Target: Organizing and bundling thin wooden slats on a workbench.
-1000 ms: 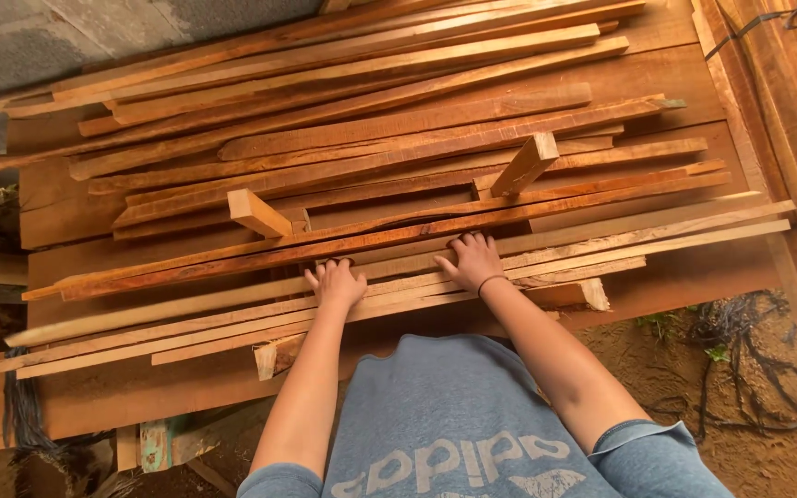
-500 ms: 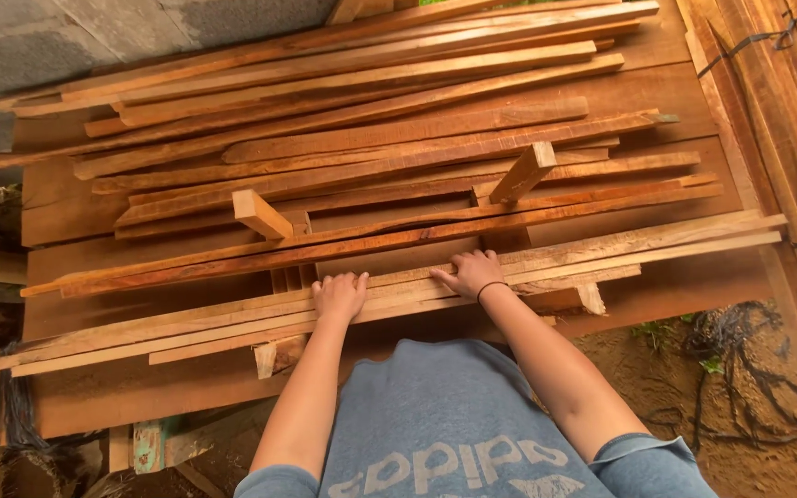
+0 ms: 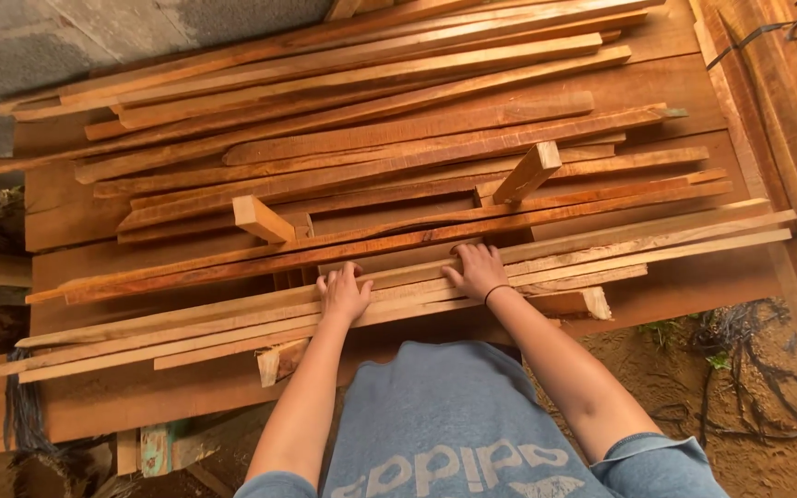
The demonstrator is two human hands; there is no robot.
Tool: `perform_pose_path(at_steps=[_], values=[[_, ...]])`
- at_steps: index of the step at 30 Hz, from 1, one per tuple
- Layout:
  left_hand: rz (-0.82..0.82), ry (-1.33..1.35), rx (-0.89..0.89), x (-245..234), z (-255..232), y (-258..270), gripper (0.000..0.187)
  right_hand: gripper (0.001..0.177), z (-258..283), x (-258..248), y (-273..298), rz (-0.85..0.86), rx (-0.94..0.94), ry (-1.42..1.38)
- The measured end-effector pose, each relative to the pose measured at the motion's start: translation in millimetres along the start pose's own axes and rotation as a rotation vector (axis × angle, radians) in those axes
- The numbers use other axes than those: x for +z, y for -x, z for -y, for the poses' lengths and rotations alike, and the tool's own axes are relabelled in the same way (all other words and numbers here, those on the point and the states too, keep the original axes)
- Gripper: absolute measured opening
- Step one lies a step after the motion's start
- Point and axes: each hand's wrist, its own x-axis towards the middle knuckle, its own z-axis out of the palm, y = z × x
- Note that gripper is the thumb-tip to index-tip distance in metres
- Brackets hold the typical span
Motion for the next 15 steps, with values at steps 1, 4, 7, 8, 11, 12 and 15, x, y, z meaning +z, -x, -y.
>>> perform_pose_path(at_steps=[1, 4, 7, 8, 11, 12, 15], values=[[-0.005, 0.000, 0.005, -10.9, -9.3, 2.5, 0.045, 0.050, 0.6, -4.6, -1.3, -0.006, 0.001, 0.002], [-0.024, 0.097, 0.039, -19.4, -17.9, 11.7, 0.049, 0.047, 5.7, -14.5, 3.8, -0.100, -0.069, -0.015], [0.028, -0.073, 0.029, -0.4, -3.3, 1.5, 0.056, 0.059, 9.9, -30.5, 5.7, 0.076, -0.040, 0.022], [0.037, -0.107, 0.003, 0.8, -1.7, -4.5, 0.059, 0.064, 10.7, -35.6, 1.0, 0.160, -0.011, 0.026], [0.070, -0.133, -0.048, -9.3, -7.0, -5.4, 0.065, 0.074, 16.3, -45.7, -5.1, 0.279, 0.031, 0.020], [0.101, -0.124, -0.067, -12.1, -11.3, -1.2, 0.067, 0.079, 17.2, -46.7, -2.6, 0.320, 0.053, 0.010], [0.031, -0.165, 0.014, -7.5, -14.4, 22.7, 0.055, 0.080, 22.0, -51.2, 15.2, 0.296, -0.012, 0.061]])
